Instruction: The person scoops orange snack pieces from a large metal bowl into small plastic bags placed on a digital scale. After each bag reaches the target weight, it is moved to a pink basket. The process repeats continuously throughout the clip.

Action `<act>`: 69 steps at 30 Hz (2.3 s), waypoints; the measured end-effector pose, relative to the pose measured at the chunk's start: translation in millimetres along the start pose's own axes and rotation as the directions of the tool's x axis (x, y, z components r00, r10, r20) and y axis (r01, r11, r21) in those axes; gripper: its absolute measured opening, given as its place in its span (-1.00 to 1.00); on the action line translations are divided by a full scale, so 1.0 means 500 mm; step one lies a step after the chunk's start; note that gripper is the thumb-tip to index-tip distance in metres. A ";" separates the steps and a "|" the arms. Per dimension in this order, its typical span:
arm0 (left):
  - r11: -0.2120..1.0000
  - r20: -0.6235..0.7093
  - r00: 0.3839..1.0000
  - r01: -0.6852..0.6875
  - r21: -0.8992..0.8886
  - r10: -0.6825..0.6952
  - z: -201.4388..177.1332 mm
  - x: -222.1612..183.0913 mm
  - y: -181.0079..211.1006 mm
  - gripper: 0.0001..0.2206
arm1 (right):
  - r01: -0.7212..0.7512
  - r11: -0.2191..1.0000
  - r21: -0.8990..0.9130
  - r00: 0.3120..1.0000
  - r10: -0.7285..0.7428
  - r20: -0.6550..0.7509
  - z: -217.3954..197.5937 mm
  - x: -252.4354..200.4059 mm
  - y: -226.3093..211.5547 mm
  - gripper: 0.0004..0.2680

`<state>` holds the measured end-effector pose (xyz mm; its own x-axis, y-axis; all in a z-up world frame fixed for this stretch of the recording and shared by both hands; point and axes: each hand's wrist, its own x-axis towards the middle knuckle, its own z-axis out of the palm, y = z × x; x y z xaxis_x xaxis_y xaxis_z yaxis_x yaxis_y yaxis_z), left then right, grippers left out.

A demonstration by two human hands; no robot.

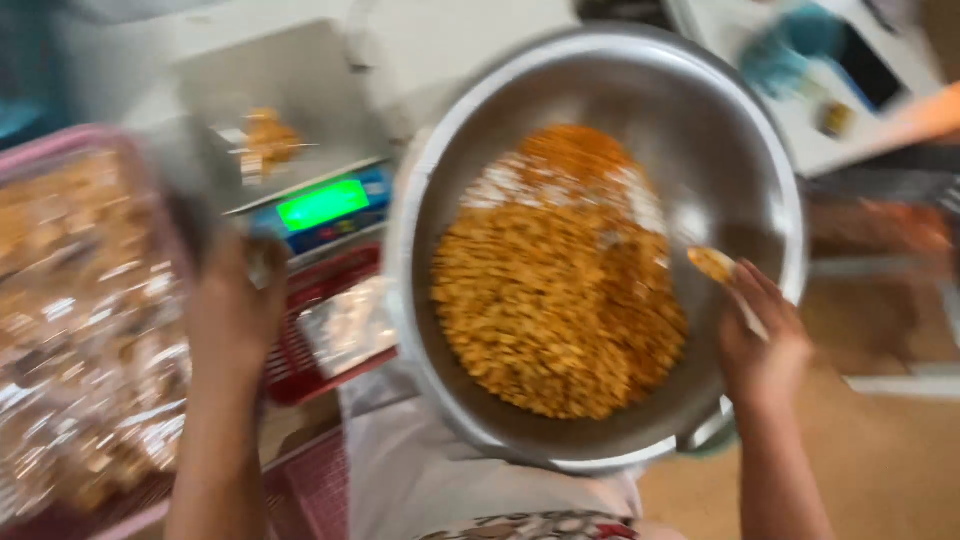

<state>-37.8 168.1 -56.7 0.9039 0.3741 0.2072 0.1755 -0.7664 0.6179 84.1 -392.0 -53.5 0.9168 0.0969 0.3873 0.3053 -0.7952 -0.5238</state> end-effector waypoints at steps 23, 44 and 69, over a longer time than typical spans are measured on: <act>0.664 -0.142 0.947 0.090 -0.743 -0.287 0.031 -0.111 0.230 -0.83 | -0.641 0.426 0.639 0.742 0.558 0.372 0.092 0.004 -0.228 -0.82; 0.757 0.357 0.866 -0.039 -0.652 0.351 0.128 -0.023 0.376 -0.42 | 0.714 0.580 0.392 0.649 -0.758 -0.060 -0.004 0.030 -0.205 -0.75; 0.987 -0.832 0.531 -0.080 0.139 0.160 -0.124 0.107 -0.284 -0.77 | -0.179 0.898 0.402 0.953 0.260 -0.156 -0.022 -0.010 -0.180 -0.76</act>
<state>-38.6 329.2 -86.4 0.1836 0.5105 0.8400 0.1556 -0.8589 0.4880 49.1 -327.5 -0.2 0.9129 -0.2077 0.3513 0.2134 -0.4909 -0.8447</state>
